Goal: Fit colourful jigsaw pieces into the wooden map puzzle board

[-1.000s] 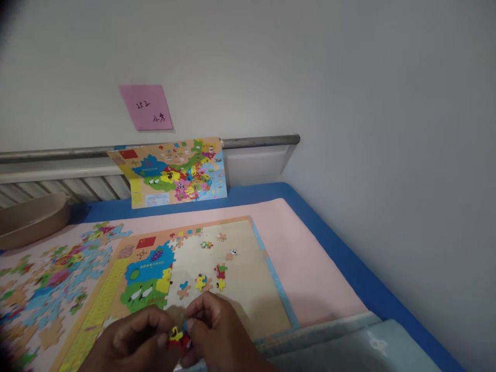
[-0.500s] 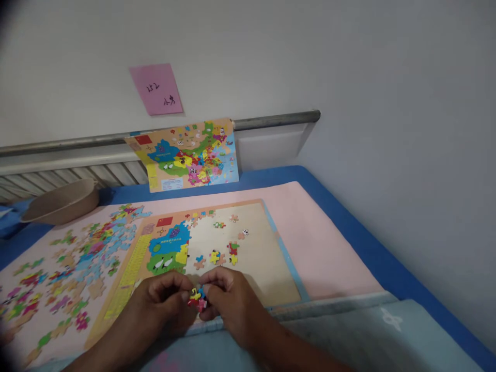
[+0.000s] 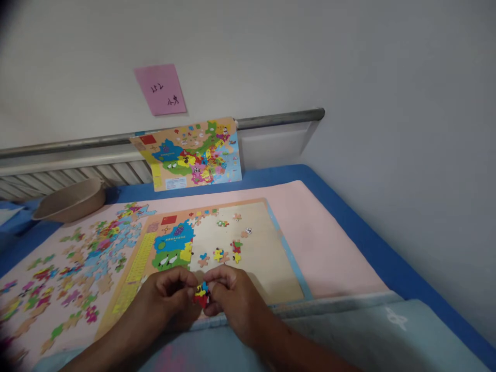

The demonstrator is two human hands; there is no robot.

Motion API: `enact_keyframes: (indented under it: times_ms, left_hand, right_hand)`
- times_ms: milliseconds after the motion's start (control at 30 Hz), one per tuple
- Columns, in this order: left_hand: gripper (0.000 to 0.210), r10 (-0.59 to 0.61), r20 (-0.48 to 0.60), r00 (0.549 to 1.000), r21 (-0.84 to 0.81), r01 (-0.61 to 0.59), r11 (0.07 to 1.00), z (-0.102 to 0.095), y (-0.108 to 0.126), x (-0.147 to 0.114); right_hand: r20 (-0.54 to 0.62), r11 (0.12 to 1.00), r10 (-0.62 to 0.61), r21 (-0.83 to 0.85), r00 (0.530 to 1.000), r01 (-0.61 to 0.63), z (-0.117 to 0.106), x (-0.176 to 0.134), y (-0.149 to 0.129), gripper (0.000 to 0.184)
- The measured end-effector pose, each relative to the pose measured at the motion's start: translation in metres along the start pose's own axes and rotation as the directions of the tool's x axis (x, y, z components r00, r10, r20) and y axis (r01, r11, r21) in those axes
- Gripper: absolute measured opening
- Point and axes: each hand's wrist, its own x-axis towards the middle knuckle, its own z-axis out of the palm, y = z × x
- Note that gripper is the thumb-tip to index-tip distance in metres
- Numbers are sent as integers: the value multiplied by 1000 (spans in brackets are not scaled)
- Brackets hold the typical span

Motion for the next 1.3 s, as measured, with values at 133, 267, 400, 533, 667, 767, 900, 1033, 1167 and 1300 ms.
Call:
enact_keyframes:
  times_ms: [133, 267, 400, 533, 667, 767, 900, 1033, 1167, 1300]
  left_hand:
    - [26, -31, 4, 1000, -43, 31, 999, 4, 6, 0]
    - [27, -41, 12, 999, -79, 42, 996, 4, 4, 2]
    - [22, -32, 10, 999, -71, 33, 997, 2, 2, 2]
    - [20, -16, -19, 1000, -47, 15, 999, 3, 7, 3]
    - [22, -16, -59, 998, -40, 13, 999, 4, 11, 4]
    - [22, 3, -71, 997, -11, -4, 1000, 4, 10, 5]
    - [22, 32, -59, 998, 5, -32, 999, 6, 8, 5]
    - [22, 16, -57, 998, -3, -16, 1000, 10, 9, 5]
    - [24, 19, -72, 997, -14, -20, 1000, 12, 13, 4]
    - [24, 41, -75, 996, -6, -41, 999, 11, 14, 3]
  right_hand:
    - [20, 1000, -22, 9, 1000, 22, -1, 1, 4, 33]
    - [32, 999, -33, 10, 999, 33, -1, 1, 5, 35]
    - [39, 999, -46, 8, 998, 46, 0, 0, 3, 35]
    - [38, 1000, -31, -2, 999, 31, 1, 1, 2, 35]
    - [55, 1000, -15, -19, 998, 16, 2, 1, 0, 32]
    - [61, 999, 7, -39, 998, -5, 3, 0, -2, 31]
    - [60, 999, 27, -39, 998, -24, 4, -1, -5, 32]
    - [63, 999, 34, -24, 997, -33, 6, -3, -8, 32]
    - [37, 998, 57, -28, 998, -56, 5, -3, -9, 33]
    - [-3, 997, 73, -9, 997, -73, 5, 0, -8, 34]
